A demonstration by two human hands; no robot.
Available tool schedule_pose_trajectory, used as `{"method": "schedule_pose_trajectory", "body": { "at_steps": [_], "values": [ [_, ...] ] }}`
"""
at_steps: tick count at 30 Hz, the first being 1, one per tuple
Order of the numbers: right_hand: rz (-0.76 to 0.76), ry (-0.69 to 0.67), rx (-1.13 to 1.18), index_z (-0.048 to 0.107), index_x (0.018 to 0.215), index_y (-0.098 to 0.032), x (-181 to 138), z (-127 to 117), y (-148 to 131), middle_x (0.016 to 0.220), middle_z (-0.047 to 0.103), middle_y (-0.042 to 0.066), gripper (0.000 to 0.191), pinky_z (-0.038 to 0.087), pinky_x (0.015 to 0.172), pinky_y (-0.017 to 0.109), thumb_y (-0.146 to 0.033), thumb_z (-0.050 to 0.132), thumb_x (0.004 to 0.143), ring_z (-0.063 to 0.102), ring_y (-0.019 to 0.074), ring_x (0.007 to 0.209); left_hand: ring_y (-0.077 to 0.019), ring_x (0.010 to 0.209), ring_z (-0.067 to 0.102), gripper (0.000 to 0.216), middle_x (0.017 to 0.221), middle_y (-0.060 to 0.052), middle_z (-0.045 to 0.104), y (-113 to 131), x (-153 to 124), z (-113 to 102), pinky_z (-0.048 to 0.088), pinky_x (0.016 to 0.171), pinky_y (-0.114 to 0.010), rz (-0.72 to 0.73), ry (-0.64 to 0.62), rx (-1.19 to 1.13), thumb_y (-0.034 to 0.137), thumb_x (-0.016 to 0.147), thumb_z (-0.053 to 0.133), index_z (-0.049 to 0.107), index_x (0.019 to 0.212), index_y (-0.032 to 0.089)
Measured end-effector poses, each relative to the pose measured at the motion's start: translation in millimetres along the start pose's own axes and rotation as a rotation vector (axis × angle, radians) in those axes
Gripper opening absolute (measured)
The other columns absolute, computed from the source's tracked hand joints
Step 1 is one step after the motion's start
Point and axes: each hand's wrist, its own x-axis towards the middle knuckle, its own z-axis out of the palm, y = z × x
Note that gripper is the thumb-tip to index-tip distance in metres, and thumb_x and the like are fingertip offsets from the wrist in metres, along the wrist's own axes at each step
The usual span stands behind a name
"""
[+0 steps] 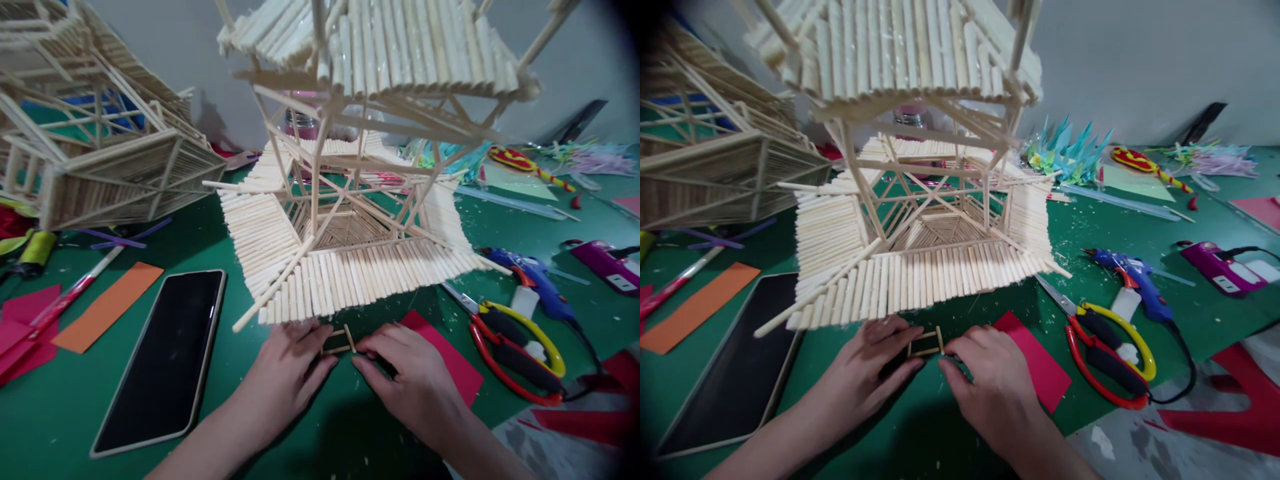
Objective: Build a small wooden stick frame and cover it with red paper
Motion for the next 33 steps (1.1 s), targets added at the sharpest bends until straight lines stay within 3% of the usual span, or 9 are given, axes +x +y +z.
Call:
{"method": "schedule_pose_trajectory", "body": {
  "at_steps": [12, 26, 33],
  "values": [
    [-0.085, -0.127, -0.005, 0.058, 0.1, -0.023, 9, -14, 9, 0.09, 0.057, 0.004, 0.024, 0.043, 0.074, 0.033, -0.026, 0.05, 0.078, 0.052, 0.0184, 0.083, -0.022, 0.09, 0.056, 0.041, 0.098, -0.009, 0.061, -14, -6, -24, 0.048, 0.076, -0.036, 0.003, -0.089, 0.024, 0.026, 0.075, 0.054, 0.047, 0.114, 0.019],
    [-0.091, -0.081, -0.019, 0.06, 0.095, -0.024, 10, -6, 10, 0.087, 0.058, 0.003, 0.019, 0.043, 0.071, 0.032, -0.026, 0.05, 0.078, 0.052, 0.0185, 0.08, -0.0206, 0.076, 0.06, 0.029, 0.087, -0.006, 0.065, -12, -1, -19, 0.05, 0.064, -0.032, 0.001, -0.137, -0.006, 0.025, 0.077, 0.051, 0.051, 0.106, 0.021],
    [-0.078, -0.079, -0.016, 0.059, 0.095, -0.025, 9, -6, 10, 0.087, 0.058, 0.003, 0.019, 0.043, 0.071, 0.032, -0.026, 0.051, 0.078, 0.052, 0.0183, 0.08, -0.0211, 0.08, 0.061, 0.035, 0.093, -0.008, 0.065, -11, 4, -21, 0.049, 0.067, -0.031, -0.003, -0.183, 0.0, 0.024, 0.076, 0.053, 0.047, 0.11, 0.017]
  ]
}}
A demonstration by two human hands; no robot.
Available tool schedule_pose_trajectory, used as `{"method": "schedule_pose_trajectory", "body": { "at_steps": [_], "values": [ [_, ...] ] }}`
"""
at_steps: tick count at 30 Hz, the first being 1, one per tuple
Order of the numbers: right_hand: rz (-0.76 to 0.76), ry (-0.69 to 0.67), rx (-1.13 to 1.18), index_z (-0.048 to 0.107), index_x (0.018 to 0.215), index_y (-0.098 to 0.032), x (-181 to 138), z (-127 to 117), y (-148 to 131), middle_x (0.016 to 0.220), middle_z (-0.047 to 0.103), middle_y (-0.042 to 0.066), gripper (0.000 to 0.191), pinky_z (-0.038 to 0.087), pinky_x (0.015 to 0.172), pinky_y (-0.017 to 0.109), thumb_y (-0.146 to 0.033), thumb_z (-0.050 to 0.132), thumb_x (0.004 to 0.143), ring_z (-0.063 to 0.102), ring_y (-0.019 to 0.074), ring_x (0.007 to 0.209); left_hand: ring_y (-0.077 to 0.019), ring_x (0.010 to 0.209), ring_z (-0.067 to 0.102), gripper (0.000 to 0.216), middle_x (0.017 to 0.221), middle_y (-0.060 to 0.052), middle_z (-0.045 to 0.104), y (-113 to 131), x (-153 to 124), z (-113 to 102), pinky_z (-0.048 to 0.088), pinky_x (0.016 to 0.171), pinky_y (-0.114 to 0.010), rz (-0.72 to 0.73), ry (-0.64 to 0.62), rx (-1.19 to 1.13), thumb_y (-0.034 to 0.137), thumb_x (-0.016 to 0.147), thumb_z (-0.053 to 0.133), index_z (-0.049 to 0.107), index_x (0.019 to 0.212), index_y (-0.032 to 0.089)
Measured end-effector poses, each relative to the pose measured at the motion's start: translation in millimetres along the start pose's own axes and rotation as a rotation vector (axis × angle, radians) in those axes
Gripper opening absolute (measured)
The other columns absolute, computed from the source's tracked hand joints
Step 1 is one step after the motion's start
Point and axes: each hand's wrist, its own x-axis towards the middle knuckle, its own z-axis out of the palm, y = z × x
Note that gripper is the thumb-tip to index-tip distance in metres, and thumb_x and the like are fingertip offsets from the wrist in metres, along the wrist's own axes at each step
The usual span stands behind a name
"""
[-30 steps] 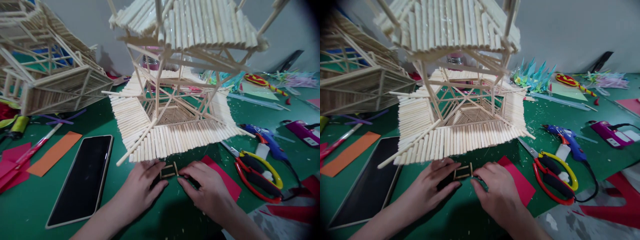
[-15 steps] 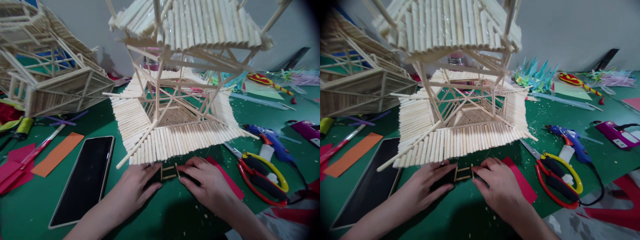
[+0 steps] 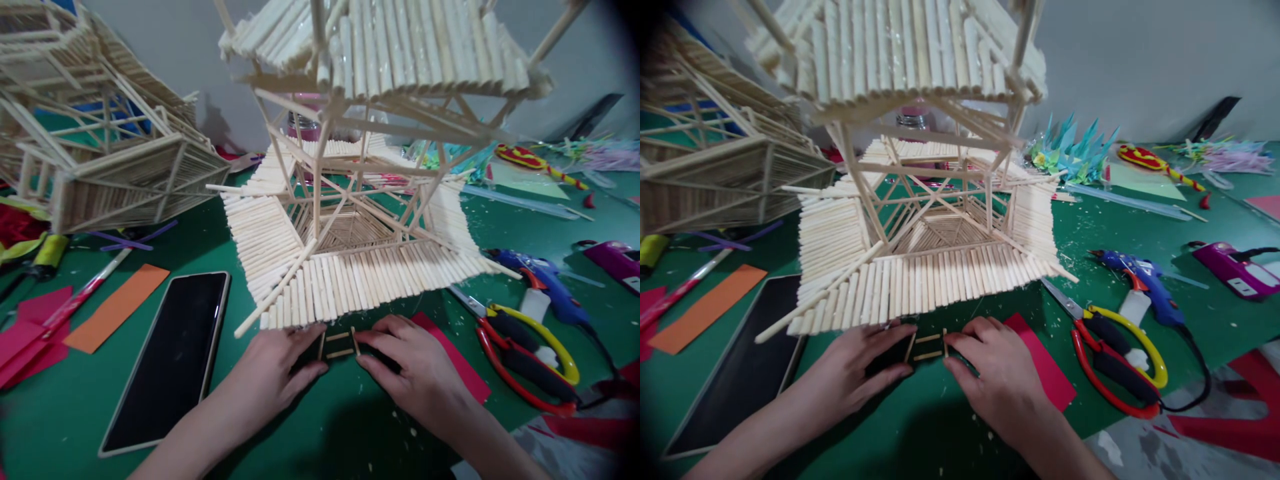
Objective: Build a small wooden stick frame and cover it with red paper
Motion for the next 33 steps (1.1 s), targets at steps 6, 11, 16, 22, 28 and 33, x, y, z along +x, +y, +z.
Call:
{"method": "schedule_pose_trajectory", "body": {
  "at_steps": [6, 11, 16, 22, 28, 33],
  "values": [
    [-0.002, 0.002, 0.01, 0.058, 0.096, -0.025, -2, 0, 0, 0.088, 0.058, 0.002, 0.019, 0.042, 0.071, 0.032, -0.027, 0.05, 0.078, 0.052, 0.0179, 0.081, -0.0222, 0.076, 0.061, 0.03, 0.087, -0.008, 0.065, -1, 0, 3, 0.05, 0.063, -0.033, 0.0, 0.024, 0.035, 0.027, 0.074, 0.056, 0.051, 0.102, 0.016],
    [0.004, -0.004, 0.009, 0.058, 0.095, -0.026, -2, 0, 0, 0.088, 0.058, 0.002, 0.018, 0.042, 0.071, 0.032, -0.027, 0.052, 0.077, 0.052, 0.0177, 0.08, -0.0231, 0.076, 0.06, 0.031, 0.086, -0.009, 0.064, 1, -1, 7, 0.049, 0.064, -0.036, -0.003, 0.095, 0.063, 0.03, 0.071, 0.058, 0.053, 0.098, 0.016],
    [0.011, -0.002, 0.016, 0.058, 0.094, -0.026, -2, 0, -1, 0.087, 0.059, 0.001, 0.018, 0.041, 0.07, 0.032, -0.027, 0.053, 0.077, 0.053, 0.0175, 0.08, -0.0235, 0.075, 0.059, 0.03, 0.083, -0.01, 0.063, 3, 0, 9, 0.049, 0.062, -0.036, 0.0, 0.157, 0.069, 0.029, 0.069, 0.061, 0.054, 0.095, 0.015],
    [0.02, 0.002, 0.021, 0.059, 0.093, -0.027, -1, 1, -2, 0.085, 0.059, 0.001, 0.017, 0.041, 0.069, 0.031, -0.028, 0.054, 0.076, 0.053, 0.0175, 0.078, -0.0229, 0.072, 0.06, 0.028, 0.081, -0.01, 0.064, 3, 1, 9, 0.05, 0.06, -0.035, 0.023, 0.173, 0.073, 0.028, 0.069, 0.06, 0.054, 0.094, 0.015],
    [0.01, -0.007, 0.039, 0.059, 0.091, -0.026, -2, 0, -2, 0.085, 0.058, 0.001, 0.016, 0.04, 0.069, 0.031, -0.028, 0.052, 0.077, 0.053, 0.0168, 0.078, -0.0234, 0.07, 0.061, 0.029, 0.078, -0.01, 0.064, 3, 1, 9, 0.05, 0.058, -0.035, 0.009, 0.172, 0.088, 0.029, 0.069, 0.06, 0.056, 0.094, 0.014],
    [0.013, -0.004, 0.026, 0.059, 0.092, -0.026, -2, 0, -1, 0.085, 0.059, 0.001, 0.016, 0.041, 0.068, 0.031, -0.028, 0.052, 0.077, 0.053, 0.0173, 0.078, -0.0227, 0.069, 0.061, 0.028, 0.078, -0.009, 0.065, 2, 2, 11, 0.05, 0.058, -0.035, -0.004, 0.168, 0.07, 0.029, 0.068, 0.061, 0.057, 0.093, 0.015]
  ]
}}
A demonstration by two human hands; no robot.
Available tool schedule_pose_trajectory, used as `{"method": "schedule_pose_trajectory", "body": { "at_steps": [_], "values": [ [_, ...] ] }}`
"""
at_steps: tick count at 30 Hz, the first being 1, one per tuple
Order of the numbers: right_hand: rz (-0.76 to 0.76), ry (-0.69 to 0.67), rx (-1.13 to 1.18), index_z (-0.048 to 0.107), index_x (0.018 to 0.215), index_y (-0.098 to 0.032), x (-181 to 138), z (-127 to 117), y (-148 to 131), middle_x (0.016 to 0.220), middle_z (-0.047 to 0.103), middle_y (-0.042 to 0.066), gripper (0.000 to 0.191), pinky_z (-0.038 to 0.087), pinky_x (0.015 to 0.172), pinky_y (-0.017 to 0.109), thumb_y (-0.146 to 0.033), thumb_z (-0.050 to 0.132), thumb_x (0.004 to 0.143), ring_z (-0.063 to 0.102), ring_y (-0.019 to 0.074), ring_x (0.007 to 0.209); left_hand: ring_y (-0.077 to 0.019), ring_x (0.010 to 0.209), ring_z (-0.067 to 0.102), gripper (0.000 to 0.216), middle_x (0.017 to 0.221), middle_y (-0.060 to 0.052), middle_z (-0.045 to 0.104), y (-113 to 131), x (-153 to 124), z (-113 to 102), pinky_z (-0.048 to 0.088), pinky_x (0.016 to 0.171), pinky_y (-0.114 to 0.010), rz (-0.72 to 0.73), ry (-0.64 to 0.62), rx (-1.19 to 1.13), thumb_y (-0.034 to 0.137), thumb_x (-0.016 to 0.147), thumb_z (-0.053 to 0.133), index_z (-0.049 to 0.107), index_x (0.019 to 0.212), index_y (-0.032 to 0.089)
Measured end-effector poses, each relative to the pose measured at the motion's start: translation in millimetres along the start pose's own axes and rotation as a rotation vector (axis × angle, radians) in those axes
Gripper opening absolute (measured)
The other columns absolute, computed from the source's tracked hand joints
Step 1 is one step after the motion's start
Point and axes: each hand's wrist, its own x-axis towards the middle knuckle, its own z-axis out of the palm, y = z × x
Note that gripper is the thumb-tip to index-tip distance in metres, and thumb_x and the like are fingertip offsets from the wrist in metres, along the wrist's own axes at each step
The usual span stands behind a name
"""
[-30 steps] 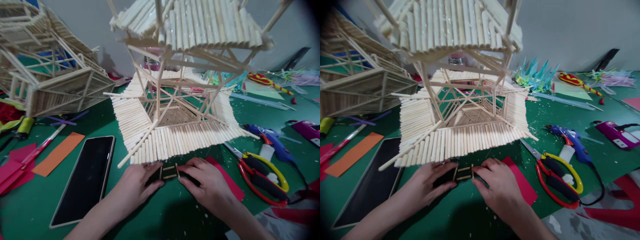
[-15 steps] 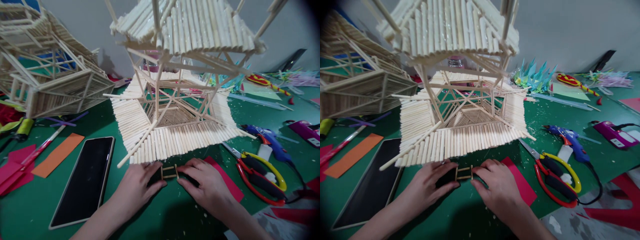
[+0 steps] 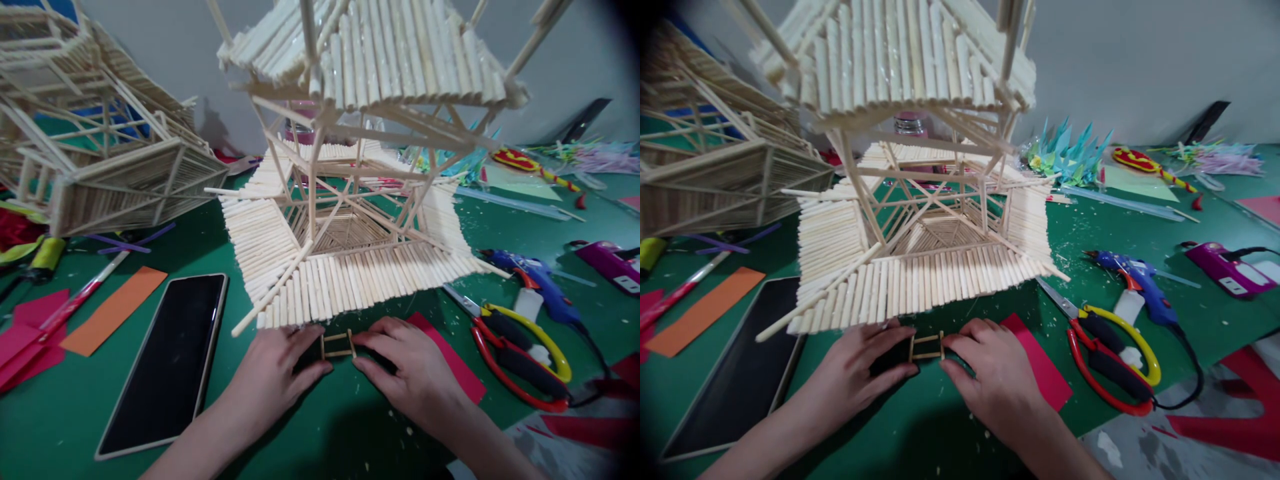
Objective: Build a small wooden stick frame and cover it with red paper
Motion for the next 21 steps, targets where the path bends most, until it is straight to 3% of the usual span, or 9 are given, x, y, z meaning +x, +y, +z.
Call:
{"method": "schedule_pose_trajectory", "body": {
  "at_steps": [21],
  "values": [
    [0.022, -0.03, -0.002, 0.06, 0.09, -0.026, 1.4, -0.1, -1.5, 0.083, 0.059, 0.001, 0.015, 0.04, 0.068, 0.03, -0.028, 0.052, 0.077, 0.053, 0.0169, 0.077, -0.0231, 0.072, 0.06, 0.028, 0.082, -0.011, 0.065, 2.0, -0.4, -1.1, 0.05, 0.06, -0.036, -0.012, 0.006, -0.025, 0.028, 0.069, 0.061, 0.059, 0.093, 0.013]
  ]
}}
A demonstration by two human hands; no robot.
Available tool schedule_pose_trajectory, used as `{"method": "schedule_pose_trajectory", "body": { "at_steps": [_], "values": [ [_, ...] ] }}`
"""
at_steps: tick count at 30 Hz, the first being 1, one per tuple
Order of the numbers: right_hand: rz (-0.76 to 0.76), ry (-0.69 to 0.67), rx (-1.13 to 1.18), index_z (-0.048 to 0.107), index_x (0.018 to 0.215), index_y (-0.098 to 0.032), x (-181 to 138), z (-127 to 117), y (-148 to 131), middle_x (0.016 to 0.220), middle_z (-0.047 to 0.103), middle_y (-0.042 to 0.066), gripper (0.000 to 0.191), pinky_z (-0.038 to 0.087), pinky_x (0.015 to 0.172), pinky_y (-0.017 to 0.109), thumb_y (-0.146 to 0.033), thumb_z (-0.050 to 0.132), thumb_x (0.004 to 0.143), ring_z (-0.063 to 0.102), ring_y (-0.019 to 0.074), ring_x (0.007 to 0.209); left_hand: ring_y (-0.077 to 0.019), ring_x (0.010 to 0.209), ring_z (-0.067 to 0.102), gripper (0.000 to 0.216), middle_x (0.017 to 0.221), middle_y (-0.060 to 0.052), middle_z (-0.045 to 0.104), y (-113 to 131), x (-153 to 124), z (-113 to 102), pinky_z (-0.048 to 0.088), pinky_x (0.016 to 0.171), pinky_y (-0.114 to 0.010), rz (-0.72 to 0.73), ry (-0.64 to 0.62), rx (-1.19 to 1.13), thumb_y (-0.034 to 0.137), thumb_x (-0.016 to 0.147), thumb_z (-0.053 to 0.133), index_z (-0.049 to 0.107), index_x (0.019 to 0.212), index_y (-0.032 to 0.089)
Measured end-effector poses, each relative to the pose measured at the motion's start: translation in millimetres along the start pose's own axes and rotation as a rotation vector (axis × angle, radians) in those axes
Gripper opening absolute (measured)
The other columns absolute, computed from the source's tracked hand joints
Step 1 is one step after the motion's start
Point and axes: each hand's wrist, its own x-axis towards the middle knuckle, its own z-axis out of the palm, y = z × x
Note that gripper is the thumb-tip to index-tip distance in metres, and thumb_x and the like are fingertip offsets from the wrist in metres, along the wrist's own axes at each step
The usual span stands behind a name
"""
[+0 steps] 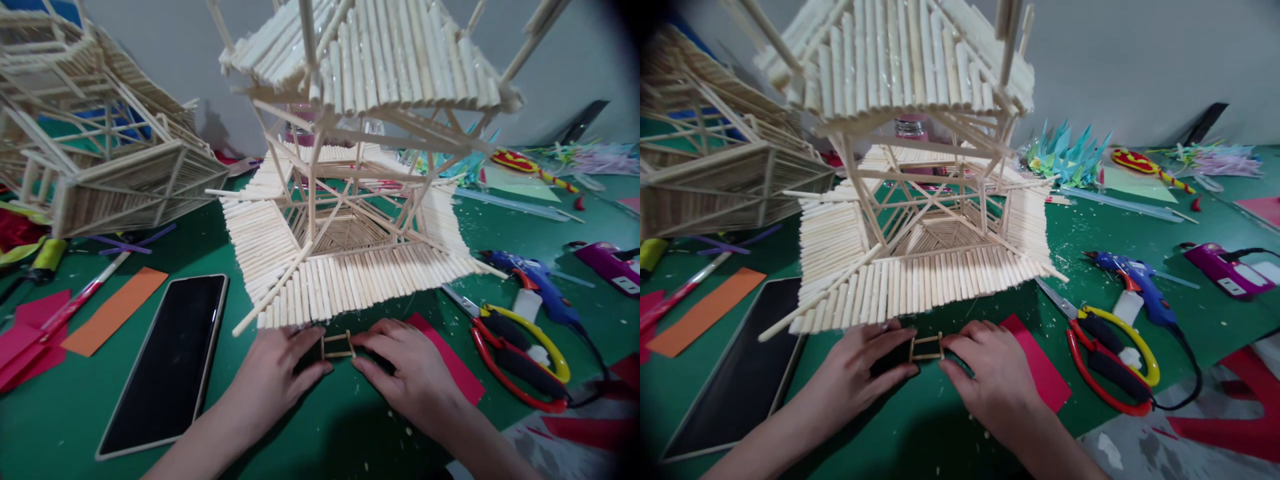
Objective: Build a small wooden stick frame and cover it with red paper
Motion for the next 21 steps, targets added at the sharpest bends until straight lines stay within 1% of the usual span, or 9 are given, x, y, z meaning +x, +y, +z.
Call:
{"method": "schedule_pose_trajectory", "body": {
  "at_steps": [4, 9, 12, 16, 21],
  "values": [
    [0.001, -0.005, 0.012, 0.06, 0.091, -0.026, 0, -2, -1, 0.084, 0.059, 0.001, 0.016, 0.04, 0.068, 0.029, -0.029, 0.052, 0.077, 0.053, 0.0168, 0.078, -0.0231, 0.074, 0.06, 0.029, 0.084, -0.011, 0.064, 0, 1, 0, 0.05, 0.062, -0.036, -0.007, -0.002, -0.003, 0.029, 0.069, 0.06, 0.059, 0.094, 0.015],
    [-0.013, 0.019, 0.013, 0.059, 0.092, -0.024, 0, -2, 0, 0.083, 0.06, 0.001, 0.017, 0.04, 0.067, 0.029, -0.029, 0.053, 0.076, 0.054, 0.017, 0.078, -0.0236, 0.073, 0.06, 0.03, 0.082, -0.011, 0.065, 0, 0, -1, 0.05, 0.061, -0.038, -0.004, 0.002, -0.009, 0.029, 0.068, 0.061, 0.058, 0.094, 0.015],
    [-0.024, 0.023, -0.002, 0.058, 0.098, -0.024, 1, -4, -1, 0.086, 0.06, 0.002, 0.023, 0.041, 0.068, 0.031, -0.029, 0.053, 0.076, 0.055, 0.0181, 0.08, -0.0237, 0.073, 0.06, 0.03, 0.083, -0.011, 0.065, 1, 1, -2, 0.05, 0.061, -0.038, -0.001, 0.0, 0.0, 0.03, 0.069, 0.06, 0.058, 0.095, 0.015],
    [-0.045, -0.045, -0.022, 0.055, 0.107, -0.025, 4, -10, -2, 0.087, 0.061, 0.003, 0.03, 0.042, 0.07, 0.031, -0.03, 0.052, 0.077, 0.055, 0.0185, 0.081, -0.0236, 0.073, 0.06, 0.03, 0.085, -0.012, 0.064, 1, 2, -3, 0.05, 0.06, -0.037, 0.006, -0.004, 0.008, 0.029, 0.068, 0.06, 0.059, 0.094, 0.014],
    [-0.066, -0.123, -0.023, 0.056, 0.105, -0.026, 9, -15, -4, 0.084, 0.061, 0.002, 0.028, 0.042, 0.068, 0.029, -0.03, 0.051, 0.078, 0.056, 0.0171, 0.08, -0.024, 0.073, 0.06, 0.031, 0.084, -0.011, 0.065, 0, 0, 0, 0.05, 0.06, -0.038, -0.017, 0.0, -0.003, 0.031, 0.068, 0.061, 0.059, 0.095, 0.016]
  ]
}}
